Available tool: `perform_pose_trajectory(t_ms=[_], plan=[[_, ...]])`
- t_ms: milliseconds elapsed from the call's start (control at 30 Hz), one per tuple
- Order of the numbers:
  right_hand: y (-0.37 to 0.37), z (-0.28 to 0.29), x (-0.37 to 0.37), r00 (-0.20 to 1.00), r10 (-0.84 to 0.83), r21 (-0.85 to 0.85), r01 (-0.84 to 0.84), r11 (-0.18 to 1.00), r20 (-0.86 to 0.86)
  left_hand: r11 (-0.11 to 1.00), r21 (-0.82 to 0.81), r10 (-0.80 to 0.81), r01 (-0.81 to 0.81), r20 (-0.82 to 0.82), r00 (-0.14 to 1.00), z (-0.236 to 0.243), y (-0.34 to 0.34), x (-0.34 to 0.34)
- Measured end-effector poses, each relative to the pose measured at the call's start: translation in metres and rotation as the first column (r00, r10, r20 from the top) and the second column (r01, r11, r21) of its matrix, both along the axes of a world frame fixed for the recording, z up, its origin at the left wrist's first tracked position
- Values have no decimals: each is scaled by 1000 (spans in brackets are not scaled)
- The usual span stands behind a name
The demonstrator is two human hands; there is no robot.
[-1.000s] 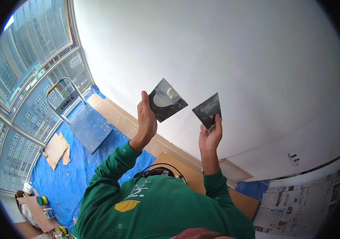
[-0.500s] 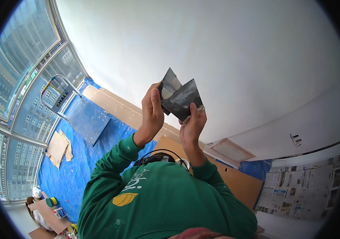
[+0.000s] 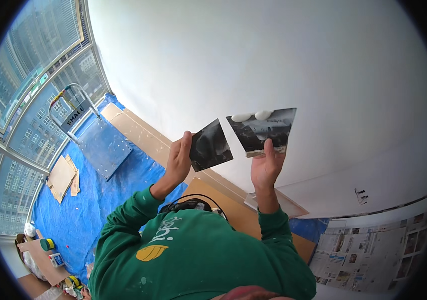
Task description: The person uses a taping knife to scoop joint compound from a bucket and applies it to the ceiling. They repeatedly spread and smooth the compound over the ceiling surface using a taping knife.
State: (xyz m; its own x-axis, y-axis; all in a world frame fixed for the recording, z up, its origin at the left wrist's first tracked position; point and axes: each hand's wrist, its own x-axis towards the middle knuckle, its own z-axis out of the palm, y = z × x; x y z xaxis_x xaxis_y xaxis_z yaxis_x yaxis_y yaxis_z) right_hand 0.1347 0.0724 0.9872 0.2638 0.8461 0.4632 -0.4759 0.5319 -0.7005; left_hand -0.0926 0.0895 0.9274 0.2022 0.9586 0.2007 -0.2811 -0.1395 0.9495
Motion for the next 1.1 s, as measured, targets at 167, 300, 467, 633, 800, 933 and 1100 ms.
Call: perform_pose_trajectory(t_ms=[167,300,467,633,800,933,1100], plan=[[-15,45,8,511,-412,612,-319,724,754,821,-423,-11,384,660,751,50,-3,3],[-7,49,2,216,-580,603,-474,641,786,840,-363,-41,402,698,715,51,-3,13],[35,52,24,36,-614,568,-426,704,789,890,-335,-26,309,640,768,52,-6,15],[54,70,42,-138,-640,576,-323,751,756,912,-323,4,255,627,779,60,-7,11],[21,71,43,551,-278,265,106,958,787,911,262,266,-320,220,939,39,11,-3],[-20,89,-1,947,278,-502,-321,803,-159,193,942,603,-273,106,791,64,29,-7],[-34,101,-28,790,450,-609,-609,508,-416,-72,995,601,-67,97,794,57,41,-9]])
